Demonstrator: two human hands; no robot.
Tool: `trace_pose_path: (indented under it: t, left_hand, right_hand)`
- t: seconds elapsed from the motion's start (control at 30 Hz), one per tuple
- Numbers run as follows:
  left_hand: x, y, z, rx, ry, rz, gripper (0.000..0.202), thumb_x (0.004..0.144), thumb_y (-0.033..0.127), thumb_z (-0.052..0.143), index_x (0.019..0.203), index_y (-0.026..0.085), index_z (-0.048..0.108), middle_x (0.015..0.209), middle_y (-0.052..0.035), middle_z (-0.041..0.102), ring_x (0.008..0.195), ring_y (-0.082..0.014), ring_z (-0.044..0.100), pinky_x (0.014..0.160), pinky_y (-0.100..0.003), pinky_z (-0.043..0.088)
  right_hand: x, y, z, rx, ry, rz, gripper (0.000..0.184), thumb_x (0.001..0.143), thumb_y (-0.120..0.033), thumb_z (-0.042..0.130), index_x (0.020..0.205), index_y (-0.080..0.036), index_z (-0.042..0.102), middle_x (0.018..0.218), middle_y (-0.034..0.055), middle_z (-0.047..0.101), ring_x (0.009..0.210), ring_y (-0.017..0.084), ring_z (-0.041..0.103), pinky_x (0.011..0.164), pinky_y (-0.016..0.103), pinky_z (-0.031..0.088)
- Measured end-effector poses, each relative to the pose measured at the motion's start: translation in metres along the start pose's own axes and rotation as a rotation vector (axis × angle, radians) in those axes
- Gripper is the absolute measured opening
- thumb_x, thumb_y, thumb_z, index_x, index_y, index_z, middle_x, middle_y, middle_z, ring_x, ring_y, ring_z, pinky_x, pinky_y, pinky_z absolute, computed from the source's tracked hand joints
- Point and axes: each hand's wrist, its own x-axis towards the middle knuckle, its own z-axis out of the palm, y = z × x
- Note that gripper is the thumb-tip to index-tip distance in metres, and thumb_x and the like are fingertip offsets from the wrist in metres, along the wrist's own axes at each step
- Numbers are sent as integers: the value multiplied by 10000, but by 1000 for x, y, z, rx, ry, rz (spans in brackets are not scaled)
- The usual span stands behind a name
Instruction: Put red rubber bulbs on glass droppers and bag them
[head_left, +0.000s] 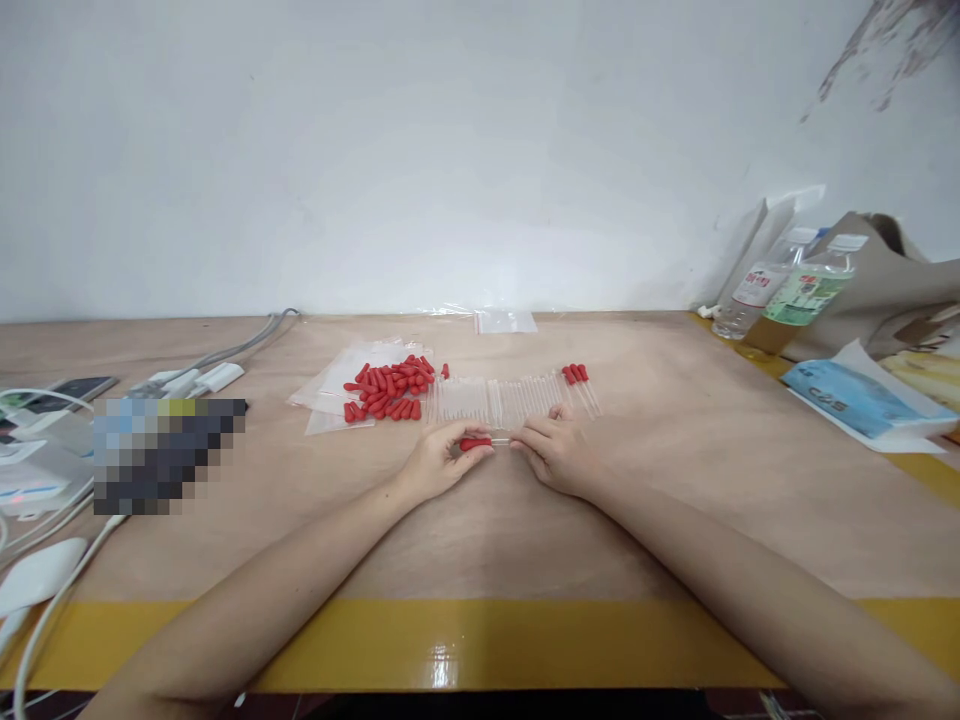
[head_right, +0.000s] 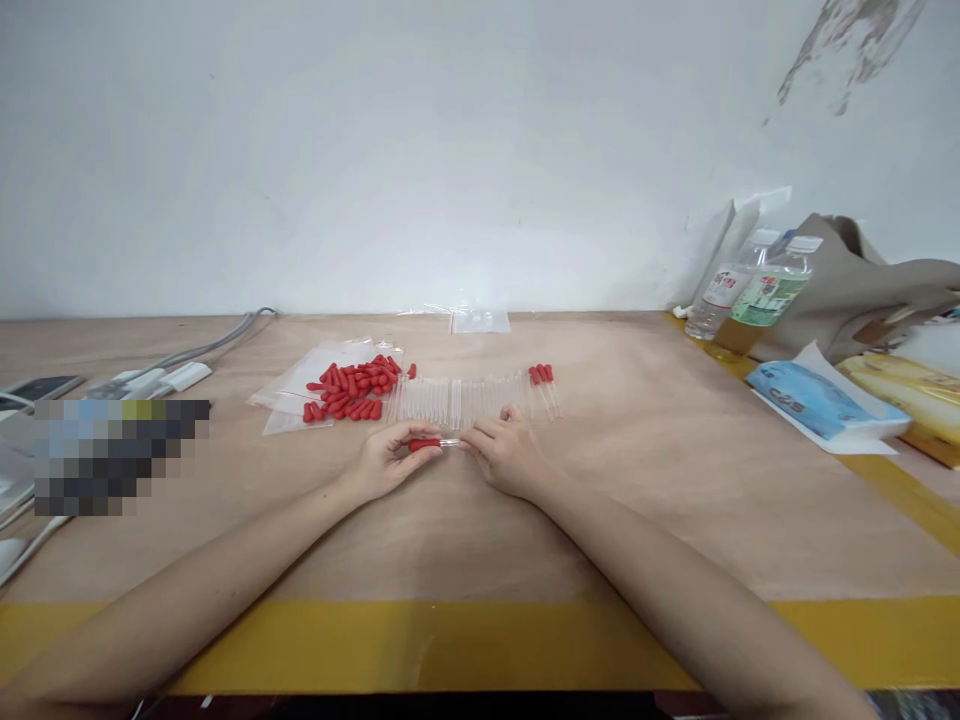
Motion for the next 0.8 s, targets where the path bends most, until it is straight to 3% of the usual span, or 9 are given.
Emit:
trace_pose_path:
  t: [0.23, 0.47, 0.8]
  left_hand:
    - [-1, 3, 2, -107, -78, -34, 279, 763, 234, 596, 1027, 150, 566, 895, -70, 680, 830, -166, 651, 752, -294, 545]
    - [0, 3, 3, -64, -103, -6, 283, 769, 232, 588, 1040, 151, 568, 937, -73, 671, 836, -157, 649, 770, -285, 537]
    - [5, 0, 1, 71, -46, 44, 296, 789, 275, 572, 1059, 161, 538, 874, -49, 680, 787, -147, 646, 730, -265, 523]
  right_hand:
    - [-2, -4, 1, 39, -20, -17, 250, 882, -213, 370, 863, -184, 617, 617, 5, 558, 564, 104, 438, 631, 305, 228]
    - [0, -8, 2, 95, -53, -24, 227, 867, -183, 388, 988, -189, 581, 746, 11, 633, 635, 111, 503, 646, 305, 232]
    - [7, -13, 0, 100, -126, 101, 257, 893, -233, 359, 784, -176, 585, 720, 19, 636, 586, 111, 498, 647, 292, 273]
